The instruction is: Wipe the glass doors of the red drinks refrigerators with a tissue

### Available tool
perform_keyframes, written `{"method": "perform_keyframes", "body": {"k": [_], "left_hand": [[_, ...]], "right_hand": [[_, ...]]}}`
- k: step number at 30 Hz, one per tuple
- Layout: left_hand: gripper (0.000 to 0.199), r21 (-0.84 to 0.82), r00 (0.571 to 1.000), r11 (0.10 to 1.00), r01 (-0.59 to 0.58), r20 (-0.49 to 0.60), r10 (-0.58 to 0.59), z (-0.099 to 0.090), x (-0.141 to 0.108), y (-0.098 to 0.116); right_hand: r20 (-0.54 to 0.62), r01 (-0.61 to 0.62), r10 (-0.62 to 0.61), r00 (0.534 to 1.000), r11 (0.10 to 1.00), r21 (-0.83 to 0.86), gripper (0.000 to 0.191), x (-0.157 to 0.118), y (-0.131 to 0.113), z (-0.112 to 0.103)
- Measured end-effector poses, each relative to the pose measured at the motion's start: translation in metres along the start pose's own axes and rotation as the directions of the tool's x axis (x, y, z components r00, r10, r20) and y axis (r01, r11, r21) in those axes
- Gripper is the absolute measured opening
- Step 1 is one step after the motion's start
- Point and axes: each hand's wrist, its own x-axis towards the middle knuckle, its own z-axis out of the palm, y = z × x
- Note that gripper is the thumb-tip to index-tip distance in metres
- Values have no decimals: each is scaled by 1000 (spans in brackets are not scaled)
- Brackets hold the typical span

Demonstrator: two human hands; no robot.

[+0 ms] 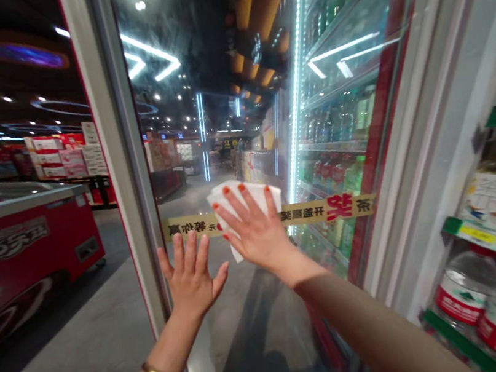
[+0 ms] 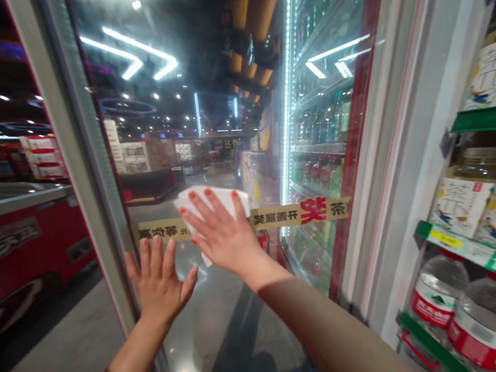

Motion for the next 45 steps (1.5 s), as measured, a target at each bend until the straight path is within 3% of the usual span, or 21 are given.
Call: {"method": "perform_keyframes", "body": {"k": [3, 6, 8, 10, 13, 15, 17, 20, 23, 26, 28, 30, 31, 33, 35, 37, 38, 40, 41, 43, 45], "left_hand": [[87, -18, 1000, 1000, 2, -7, -2, 2, 0, -2], [85, -25, 1000, 1000, 9, -2, -9, 6, -2, -2], [85, -29, 1000, 999, 18, -10, -19, 8, -2, -2], [84, -32, 999, 999, 20, -27, -21, 9, -3, -2], [81, -39, 998, 999, -4, -60, 2, 8, -3, -4], [79, -45, 997, 999, -16, -82, 12, 8, -3, -5], [80, -43, 995, 999, -5, -97, 1, 10, -5, -5], [81, -32, 997, 999, 14, -75, -17, 14, -9, -5], [83, -35, 999, 999, 32, -39, -34, 17, -13, -7], [82, -74, 996, 995, 69, -48, -73, 16, -13, -9], [81, -97, 994, 991, 91, -55, -97, 14, -12, -10], [80, -99, 993, 990, 103, -45, -108, 12, -10, -10], [80, -91, 994, 991, 101, -37, -104, 12, -10, -9], [79, -59, 996, 994, 88, -17, -90, 13, -9, -7], [79, -24, 996, 996, 84, -10, -84, 14, -7, -5], [79, -7, 996, 996, 85, -12, -85, 14, -6, -4], [78, -4, 996, 996, 84, -15, -84, 14, -6, -4], [77, 2, 997, 997, 79, -10, -79, 12, -6, -4], [78, 8, 997, 997, 80, -5, -80, 12, -5, -4], [78, 19, 997, 996, 82, 8, -83, 10, -5, -3], [78, 26, 997, 997, 74, 30, -75, 9, -4, -3]], "right_hand": [[15, 207, -207, 978, 978, 0, 68, -34, 0, 1], [-55, 17, -20, 998, 998, -62, 71, -43, 27, -4], [-104, -176, 169, 980, 982, -69, 76, -18, 36, -6], [-115, -229, 223, 968, 973, -40, 77, 19, 27, -3], [-55, 21, -21, 998, 1000, -3, 70, 48, -9, 7], [-1, 237, -237, 971, 971, 18, 66, 38, -22, 9], [28, 292, -293, 956, 956, 24, 65, 19, -15, 6], [-4, 39, -39, 999, 999, -22, 67, 13, 14, -6], [-42, -183, 181, 983, 982, -46, 68, 47, 19, -11], [-3, -24, 24, 1000, 999, -28, 65, 65, -9, 0], [39, 167, -167, 985, 986, -1, 63, 46, -22, 8], [42, 236, -236, 971, 972, 5, 66, 13, -15, 9], [20, 193, -192, 981, 981, -13, 70, -3, -4, 7], [-72, -32, 27, 997, 997, -68, 79, -21, 29, -1], [-177, -306, 288, 941, 948, -89, 85, -13, 58, -9], [-207, -443, 423, 882, 894, -62, 89, 9, 64, -9], [-189, -439, 425, 885, 897, -41, 90, 18, 57, -6], [-116, -295, 294, 949, 955, 8, 91, 23, 30, 3], [-77, -170, 172, 982, 985, 29, 90, 16, 15, 7], [-40, 68, -67, 997, 997, 29, 83, -11, -4, 13], [-63, 131, -133, 989, 991, -35, 76, -42, 1, 11]]}}
